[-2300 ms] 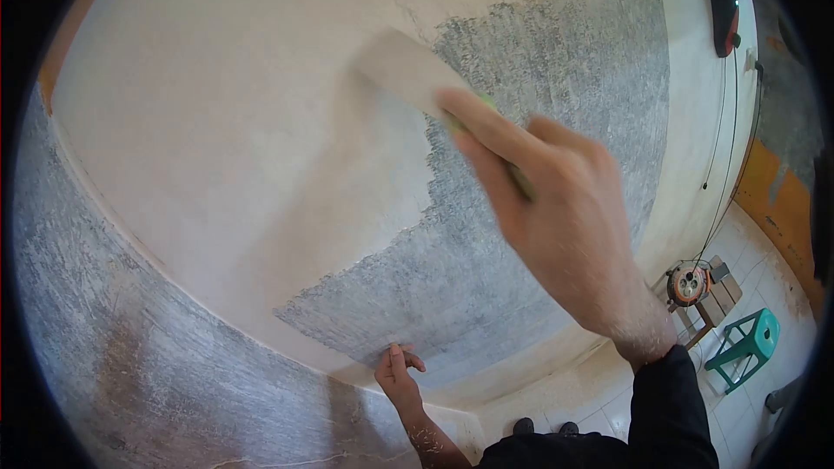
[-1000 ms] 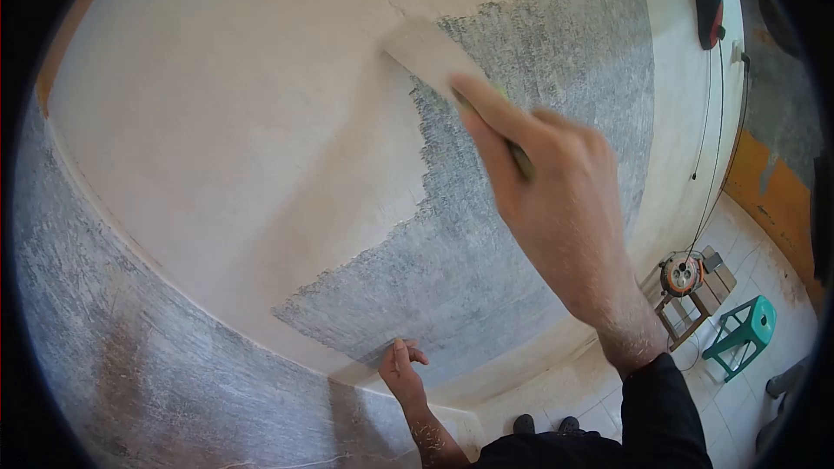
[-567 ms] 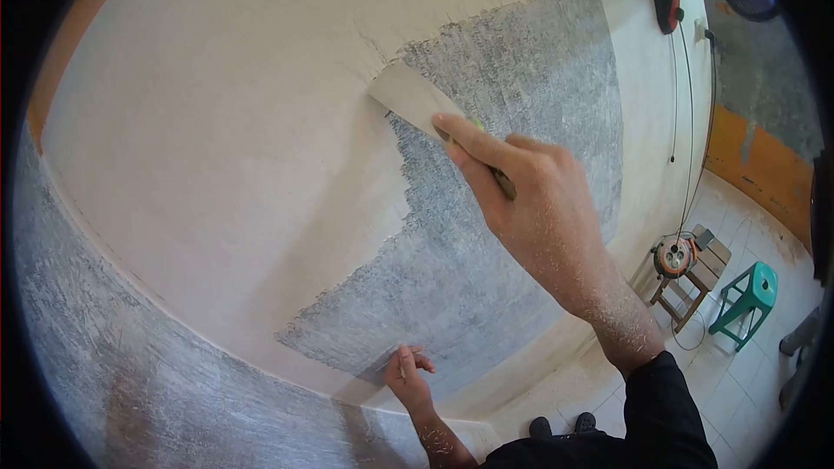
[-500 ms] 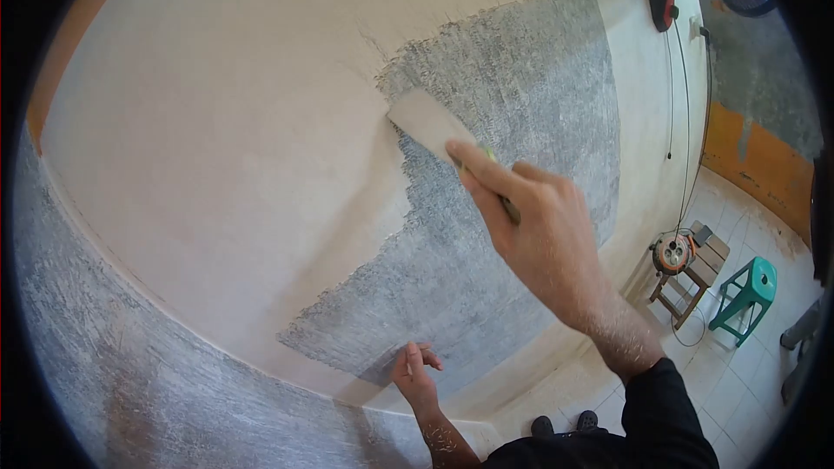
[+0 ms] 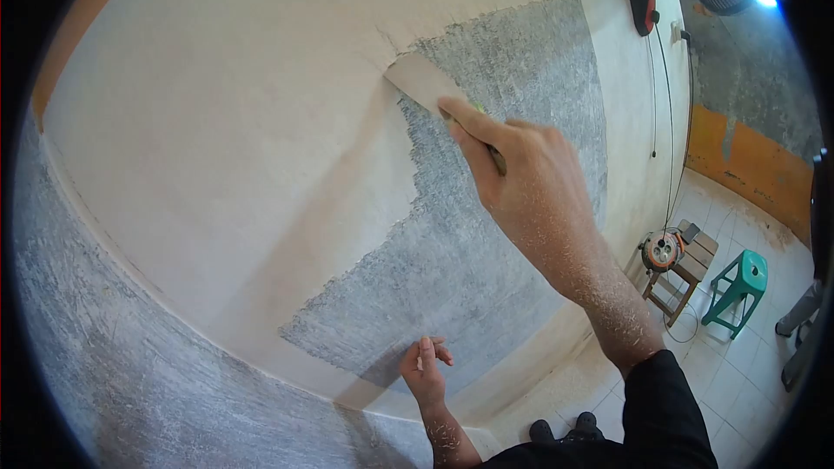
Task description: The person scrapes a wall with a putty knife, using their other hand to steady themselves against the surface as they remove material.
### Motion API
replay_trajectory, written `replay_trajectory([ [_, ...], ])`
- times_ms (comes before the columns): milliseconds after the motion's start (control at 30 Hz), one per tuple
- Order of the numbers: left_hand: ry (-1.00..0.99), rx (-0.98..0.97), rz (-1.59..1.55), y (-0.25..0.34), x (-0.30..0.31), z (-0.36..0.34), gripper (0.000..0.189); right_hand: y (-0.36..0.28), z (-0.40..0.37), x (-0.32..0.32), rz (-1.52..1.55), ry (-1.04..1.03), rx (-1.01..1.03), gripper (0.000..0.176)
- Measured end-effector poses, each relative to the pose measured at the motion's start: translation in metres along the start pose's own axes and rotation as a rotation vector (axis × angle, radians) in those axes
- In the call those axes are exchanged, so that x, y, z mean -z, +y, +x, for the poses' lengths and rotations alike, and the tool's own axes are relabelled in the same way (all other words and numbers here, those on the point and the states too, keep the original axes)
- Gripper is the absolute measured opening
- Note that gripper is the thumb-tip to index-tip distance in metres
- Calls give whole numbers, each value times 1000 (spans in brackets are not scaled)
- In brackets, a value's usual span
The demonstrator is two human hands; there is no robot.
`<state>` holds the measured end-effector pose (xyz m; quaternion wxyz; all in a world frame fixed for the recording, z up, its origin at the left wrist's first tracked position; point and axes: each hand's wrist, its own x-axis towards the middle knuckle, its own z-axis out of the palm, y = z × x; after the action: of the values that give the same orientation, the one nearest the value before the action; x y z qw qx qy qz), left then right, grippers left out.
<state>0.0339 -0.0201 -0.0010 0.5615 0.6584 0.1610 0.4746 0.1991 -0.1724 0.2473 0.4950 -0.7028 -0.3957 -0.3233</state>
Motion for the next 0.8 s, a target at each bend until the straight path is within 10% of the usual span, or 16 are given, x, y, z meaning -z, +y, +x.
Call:
replay_trajectory([
  [800,20,25,9,-3,11,4,39,-16,-3,7,112,-70,-102,28],
])
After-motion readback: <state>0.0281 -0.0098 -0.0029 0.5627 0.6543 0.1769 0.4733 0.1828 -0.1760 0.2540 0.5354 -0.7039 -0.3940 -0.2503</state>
